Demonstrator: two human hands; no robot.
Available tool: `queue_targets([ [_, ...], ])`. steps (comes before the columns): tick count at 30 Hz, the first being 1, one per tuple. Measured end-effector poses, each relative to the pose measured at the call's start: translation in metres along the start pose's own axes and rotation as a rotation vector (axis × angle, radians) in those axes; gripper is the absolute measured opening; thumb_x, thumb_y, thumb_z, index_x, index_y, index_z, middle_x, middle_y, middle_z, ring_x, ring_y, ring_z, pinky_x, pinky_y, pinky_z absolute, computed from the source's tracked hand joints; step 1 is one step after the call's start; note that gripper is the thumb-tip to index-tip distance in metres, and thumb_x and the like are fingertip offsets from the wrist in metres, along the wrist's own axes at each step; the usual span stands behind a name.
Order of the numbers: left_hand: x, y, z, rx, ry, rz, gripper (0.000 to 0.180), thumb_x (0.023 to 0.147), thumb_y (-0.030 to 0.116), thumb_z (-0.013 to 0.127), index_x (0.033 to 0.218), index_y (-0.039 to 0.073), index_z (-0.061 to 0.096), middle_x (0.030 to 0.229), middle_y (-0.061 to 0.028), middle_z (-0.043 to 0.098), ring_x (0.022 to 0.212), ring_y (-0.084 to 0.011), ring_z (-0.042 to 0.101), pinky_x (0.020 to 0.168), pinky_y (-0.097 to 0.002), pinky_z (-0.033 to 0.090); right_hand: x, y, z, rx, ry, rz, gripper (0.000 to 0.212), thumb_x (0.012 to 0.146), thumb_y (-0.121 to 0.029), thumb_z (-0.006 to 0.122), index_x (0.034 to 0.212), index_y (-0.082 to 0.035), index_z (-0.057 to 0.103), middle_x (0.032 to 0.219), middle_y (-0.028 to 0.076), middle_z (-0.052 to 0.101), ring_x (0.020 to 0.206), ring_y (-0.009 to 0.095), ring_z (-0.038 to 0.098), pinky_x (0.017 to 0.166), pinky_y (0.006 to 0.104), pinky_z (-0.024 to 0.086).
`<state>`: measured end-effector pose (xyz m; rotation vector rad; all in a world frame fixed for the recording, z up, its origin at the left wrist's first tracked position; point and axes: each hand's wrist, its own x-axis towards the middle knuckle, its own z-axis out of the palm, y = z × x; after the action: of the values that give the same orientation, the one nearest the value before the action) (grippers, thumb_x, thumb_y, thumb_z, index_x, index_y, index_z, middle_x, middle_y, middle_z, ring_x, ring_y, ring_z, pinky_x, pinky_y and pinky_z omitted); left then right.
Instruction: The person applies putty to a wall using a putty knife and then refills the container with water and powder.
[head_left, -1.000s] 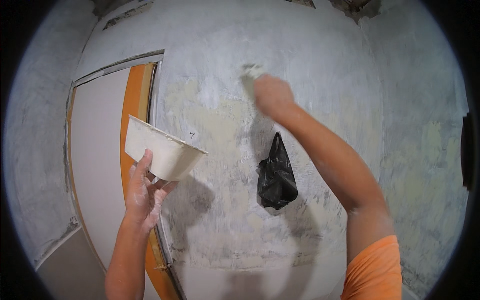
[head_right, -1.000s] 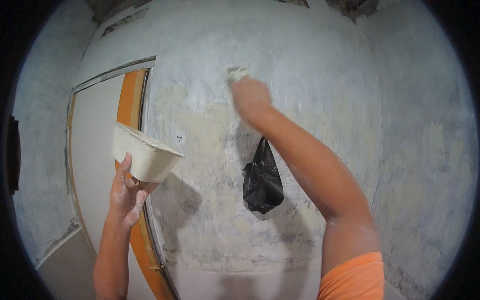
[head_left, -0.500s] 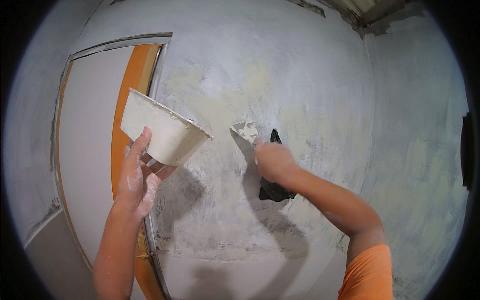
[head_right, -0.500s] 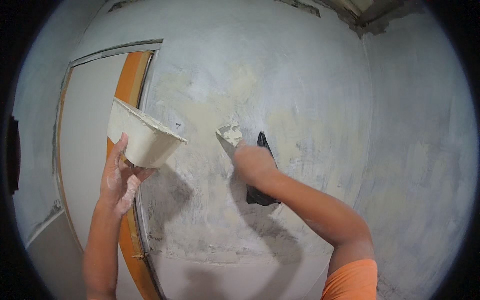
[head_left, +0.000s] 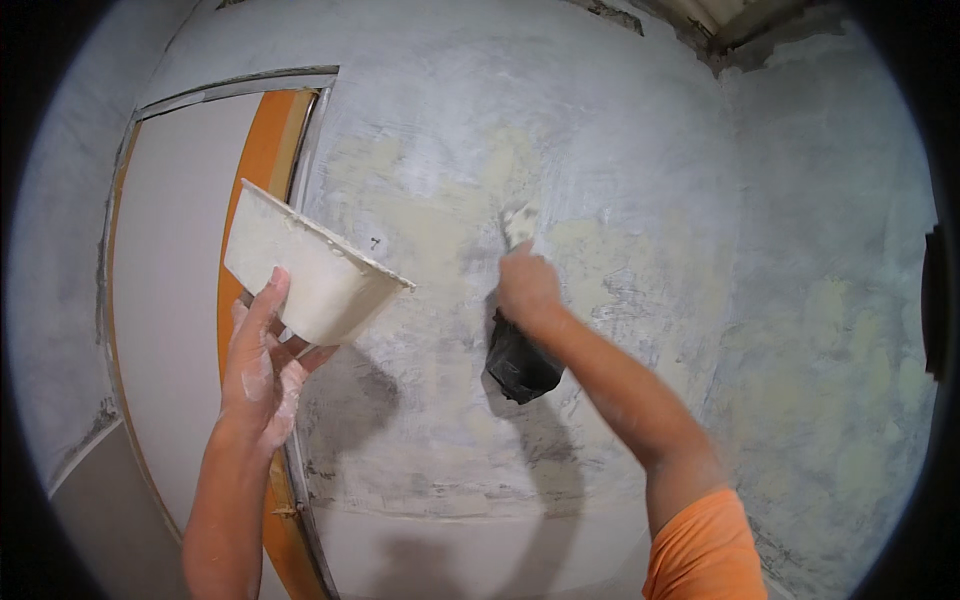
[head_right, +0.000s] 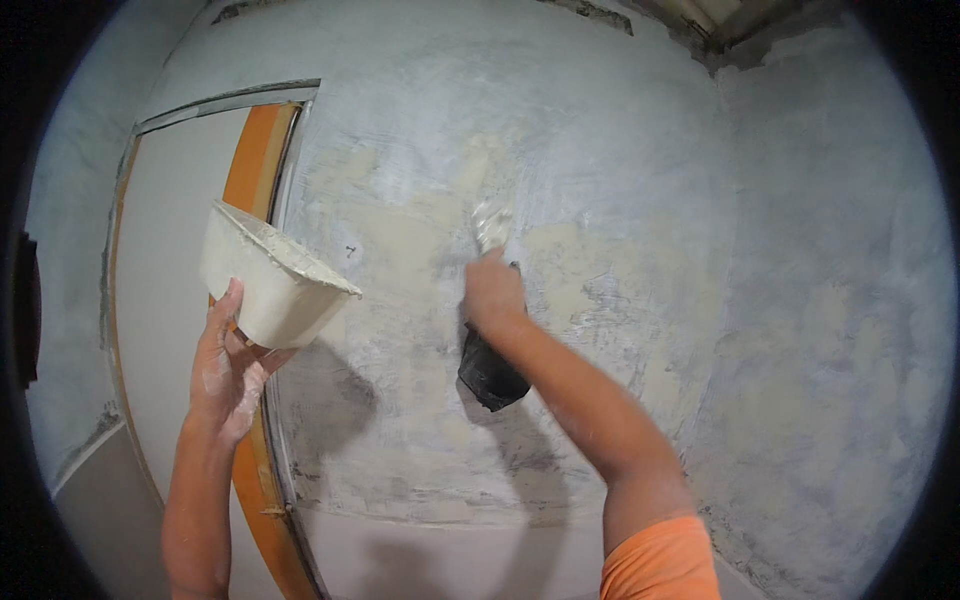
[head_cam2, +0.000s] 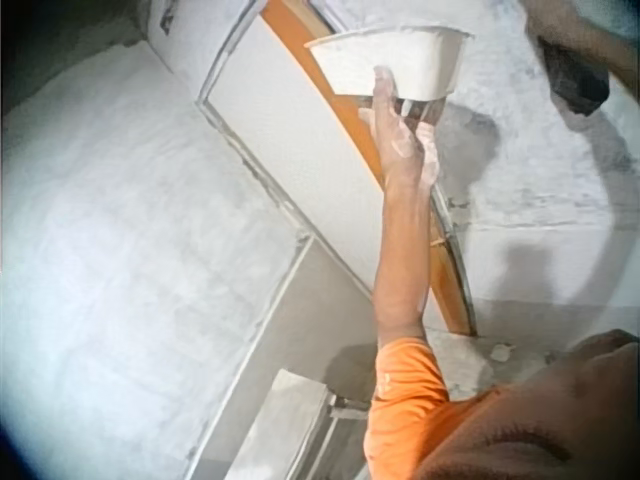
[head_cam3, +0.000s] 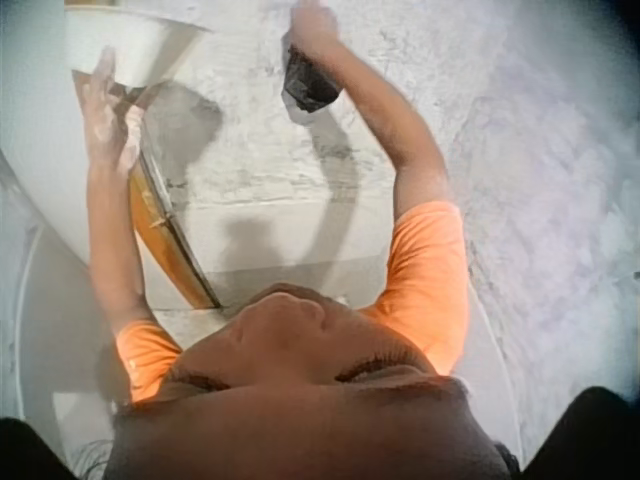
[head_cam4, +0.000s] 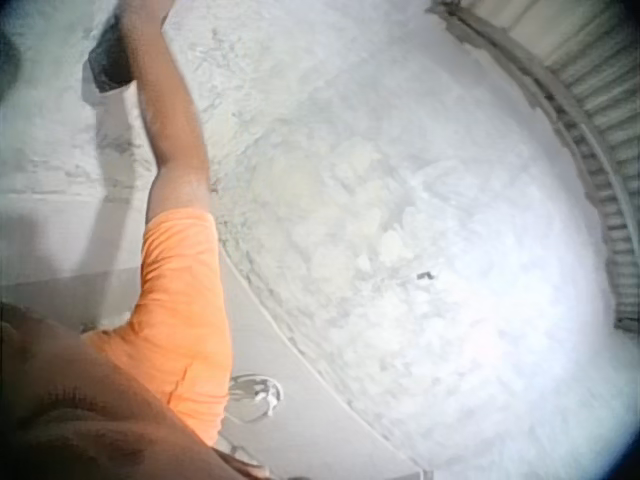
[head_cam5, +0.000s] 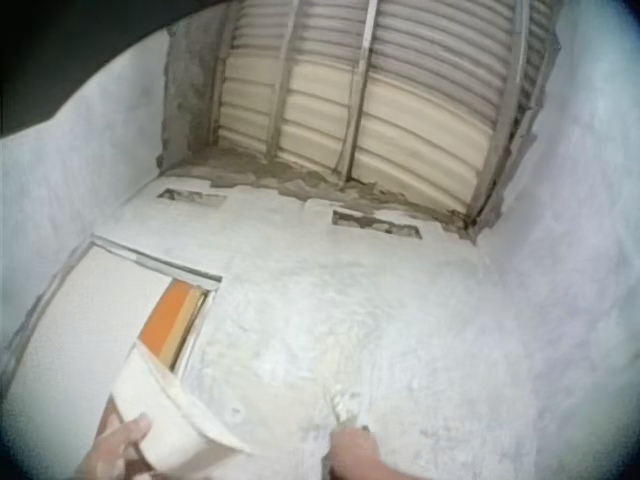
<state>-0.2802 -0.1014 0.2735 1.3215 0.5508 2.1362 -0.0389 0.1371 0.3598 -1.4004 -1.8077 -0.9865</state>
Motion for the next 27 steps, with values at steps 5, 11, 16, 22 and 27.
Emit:
queue_targets([
  [5, 0.006, -0.008, -0.008, 0.011, -0.017, -0.027, 0.088, 0.094, 0.058, 0.062, 0.154, 0.002, 0.029, 0.146, -0.0232, 0.048, 0.131, -0.0361, 0.053, 0.110, -0.0446, 0.046, -0.083, -0.046, -0.037, -0.011, -0.170, -0.283, 0.025, 0.082, -0.008, 0.069, 0.103, 0.004, 0.074, 0.102, 0.028, 0.072, 0.095, 0.034, 0.075, 0.078, 0.0415, 0.061],
  [11, 0.007, -0.008, -0.004, -0.001, -0.034, -0.053, 0.089, 0.095, 0.058, 0.061, 0.154, -0.001, 0.029, 0.146, -0.0249, 0.047, 0.134, -0.0373, 0.051, 0.113, -0.0446, 0.044, -0.057, -0.033, -0.126, 0.009, -0.202, -0.219, 0.022, 0.078, -0.010, 0.068, 0.097, 0.000, 0.075, 0.098, 0.019, 0.074, 0.095, 0.034, 0.074, 0.080, 0.0436, 0.060],
  [16, 0.001, -0.001, 0.000, 0.007, -0.009, -0.087, 0.089, 0.095, 0.059, 0.060, 0.154, -0.001, 0.029, 0.146, -0.0247, 0.048, 0.134, -0.0377, 0.051, 0.114, -0.0455, 0.043, -0.023, -0.028, -0.044, -0.012, 0.086, -0.077, 0.022, 0.086, -0.007, 0.065, 0.103, 0.000, 0.076, 0.120, 0.030, 0.067, 0.090, 0.034, 0.075, 0.071, 0.0413, 0.061],
  [22, 0.005, -0.009, -0.007, -0.126, 0.019, -0.127, 0.085, 0.093, 0.051, 0.069, 0.149, -0.001, 0.032, 0.143, -0.0216, 0.045, 0.129, -0.0361, 0.051, 0.110, -0.0478, 0.046, -0.112, -0.103, 0.078, 0.030, 0.000, -0.007, 0.036, 0.088, -0.005, 0.063, 0.117, 0.016, 0.066, 0.126, 0.038, 0.062, 0.076, 0.028, 0.075, 0.059, 0.0357, 0.061],
  [27, 0.016, -0.022, -0.013, -0.197, 0.004, -0.161, 0.086, 0.094, 0.049, 0.069, 0.152, -0.001, 0.030, 0.147, -0.0252, 0.039, 0.135, -0.0379, 0.047, 0.115, -0.0472, 0.043, -0.152, -0.089, 0.051, 0.107, -0.220, -0.002, 0.034, 0.085, -0.005, 0.063, 0.112, 0.016, 0.068, 0.110, 0.032, 0.070, 0.074, 0.030, 0.075, 0.060, 0.0368, 0.059],
])
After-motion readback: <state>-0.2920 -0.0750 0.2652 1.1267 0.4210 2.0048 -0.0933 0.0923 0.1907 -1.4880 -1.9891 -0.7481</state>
